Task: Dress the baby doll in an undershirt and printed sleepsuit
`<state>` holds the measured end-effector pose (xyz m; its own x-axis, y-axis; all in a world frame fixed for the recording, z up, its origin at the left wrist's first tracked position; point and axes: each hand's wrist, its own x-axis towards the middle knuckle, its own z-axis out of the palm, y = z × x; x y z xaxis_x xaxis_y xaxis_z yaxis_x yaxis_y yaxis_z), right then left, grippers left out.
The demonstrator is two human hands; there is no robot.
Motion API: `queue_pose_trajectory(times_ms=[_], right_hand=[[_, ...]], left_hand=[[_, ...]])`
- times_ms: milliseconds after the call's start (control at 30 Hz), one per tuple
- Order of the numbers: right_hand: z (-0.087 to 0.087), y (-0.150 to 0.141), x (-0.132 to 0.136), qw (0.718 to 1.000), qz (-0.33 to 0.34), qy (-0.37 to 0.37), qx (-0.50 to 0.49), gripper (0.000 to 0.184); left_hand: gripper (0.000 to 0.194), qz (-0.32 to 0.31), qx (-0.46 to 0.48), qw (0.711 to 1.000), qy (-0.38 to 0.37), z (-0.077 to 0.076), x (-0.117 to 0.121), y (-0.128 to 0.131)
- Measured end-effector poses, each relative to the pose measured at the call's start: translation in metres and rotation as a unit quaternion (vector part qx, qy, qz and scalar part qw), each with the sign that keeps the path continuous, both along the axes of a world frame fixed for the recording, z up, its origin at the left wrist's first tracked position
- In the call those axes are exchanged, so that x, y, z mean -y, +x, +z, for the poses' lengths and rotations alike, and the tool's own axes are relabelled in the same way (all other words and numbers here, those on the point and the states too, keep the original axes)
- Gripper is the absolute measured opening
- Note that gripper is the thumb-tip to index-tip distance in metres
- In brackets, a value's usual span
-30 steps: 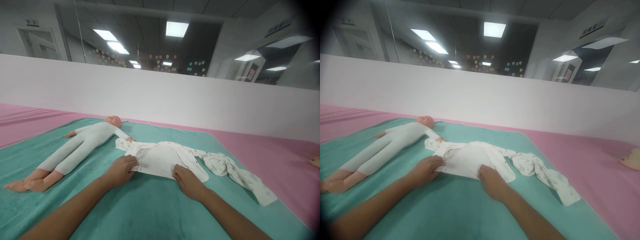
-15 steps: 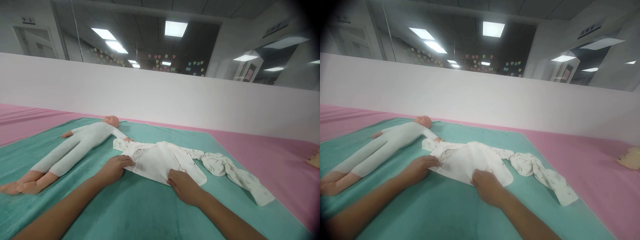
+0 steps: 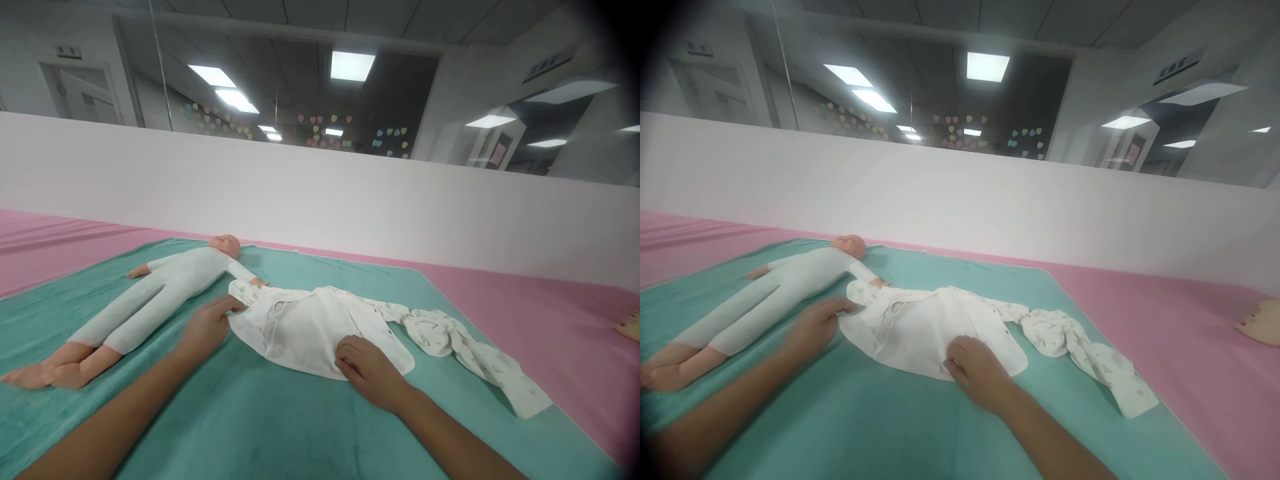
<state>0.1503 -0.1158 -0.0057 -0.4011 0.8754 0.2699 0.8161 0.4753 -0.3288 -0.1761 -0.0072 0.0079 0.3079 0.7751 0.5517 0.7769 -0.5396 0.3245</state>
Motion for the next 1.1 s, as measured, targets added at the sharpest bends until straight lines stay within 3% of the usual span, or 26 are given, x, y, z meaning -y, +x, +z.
queue_pose_trajectory(times_ms=[100, 233, 433, 567, 733, 1100], right_hand=[[-0.001, 0.0, -0.001, 1.0, -0.002, 0.019, -0.024, 0.027], [-0.005, 0.0, -0.003, 1.0, -0.017, -0.015, -0.003, 0.037], [-0.005, -0.001, -0.006, 0.993, -0.02, -0.111, 0.023, 0.056], [-0.005, 0.0, -0.008, 0.993, -0.003, -0.109, 0.042, 0.054], [-0.008, 0.001, -0.009, 0.993, -0.006, -0.112, 0.045, 0.054], [-0.006, 0.003, -0.008, 0.992, -0.003, -0.118, 0.047, 0.054]], left_hand=[[0.032, 0.03, 0.022, 0.999, 0.024, 0.004, 0.006, 0.002], [0.031, -0.007, 0.004, 0.998, 0.058, 0.001, 0.013, 0.014], [0.038, -0.219, -0.109, 0.967, 0.072, -0.012, 0.027, 0.048], [0.049, -0.301, -0.203, 0.932, -0.011, -0.021, 0.033, 0.062], [0.045, -0.321, -0.205, 0.921, -0.082, -0.022, 0.031, 0.061], [0.044, -0.316, -0.182, 0.924, -0.112, -0.017, 0.031, 0.058]])
